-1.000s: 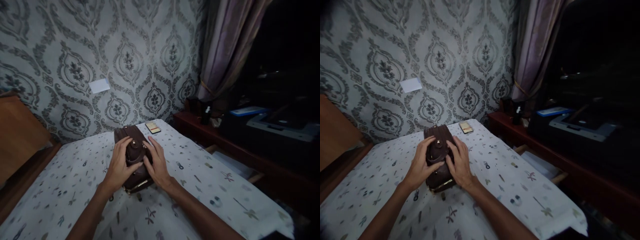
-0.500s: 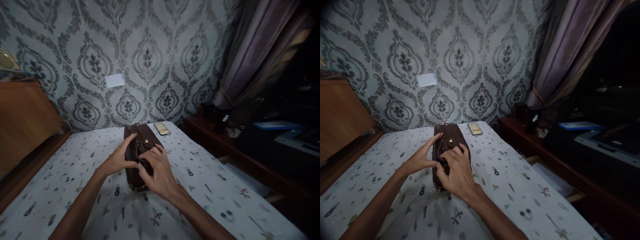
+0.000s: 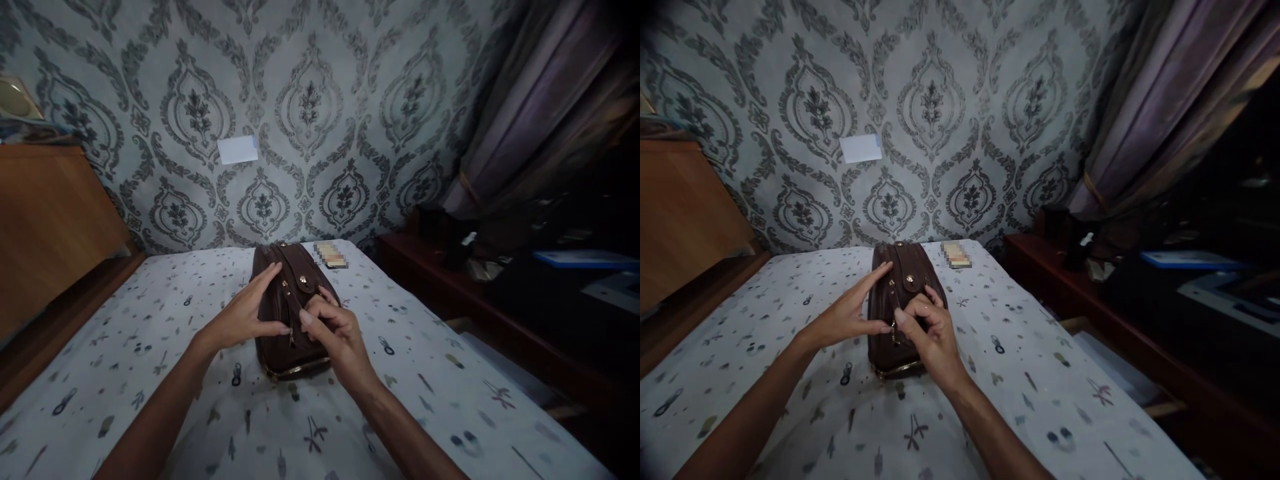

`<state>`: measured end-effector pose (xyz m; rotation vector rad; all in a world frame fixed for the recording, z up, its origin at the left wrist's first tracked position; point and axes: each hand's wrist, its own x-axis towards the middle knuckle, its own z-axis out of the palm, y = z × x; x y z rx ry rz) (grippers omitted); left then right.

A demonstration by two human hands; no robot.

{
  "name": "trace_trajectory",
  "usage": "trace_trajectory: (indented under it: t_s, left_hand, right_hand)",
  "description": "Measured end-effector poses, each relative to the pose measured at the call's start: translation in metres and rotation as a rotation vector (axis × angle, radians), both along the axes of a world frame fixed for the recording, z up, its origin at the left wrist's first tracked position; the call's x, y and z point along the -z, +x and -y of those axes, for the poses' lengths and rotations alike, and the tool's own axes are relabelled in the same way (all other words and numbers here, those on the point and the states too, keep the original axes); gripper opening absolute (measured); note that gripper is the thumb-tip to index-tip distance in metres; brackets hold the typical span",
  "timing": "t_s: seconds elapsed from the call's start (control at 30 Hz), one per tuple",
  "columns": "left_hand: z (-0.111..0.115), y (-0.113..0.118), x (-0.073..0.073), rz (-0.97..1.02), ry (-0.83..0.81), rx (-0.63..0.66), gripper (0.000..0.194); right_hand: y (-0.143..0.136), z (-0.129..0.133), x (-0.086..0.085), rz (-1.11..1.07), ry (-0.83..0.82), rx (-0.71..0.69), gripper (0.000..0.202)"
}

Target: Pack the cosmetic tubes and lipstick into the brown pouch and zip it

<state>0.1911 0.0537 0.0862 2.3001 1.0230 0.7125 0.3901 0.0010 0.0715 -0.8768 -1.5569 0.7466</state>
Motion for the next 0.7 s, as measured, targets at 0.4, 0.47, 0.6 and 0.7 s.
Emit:
trace_trajectory:
  t_s: [0.4,0.47,0.6,0.7]
  left_hand:
    - [0.002,0.002,0.007,0.055,0.009,0.046,0.089]
    - [0.005,0.004,0.006,0.066,0.016,0.035,0.087]
    - [0.01,0.012,0.007,0.048,0.06,-0.023,0.082]
    - [0.011,0.02,0.011,0.023,0.129,-0.088,0.081]
  right_hand:
    - [0.015,-0.005,0.016,-0.162,0.05,-0.164,0.032]
    - [0.016,-0.004,0.016,-0.164,0.069,-0.151,0.031]
    - [0.016,-0.002,0.01,-0.153,0.111,-0.112,0.027]
    - [0.014,0.001,0.003,-0.105,0.151,-0.039,0.022]
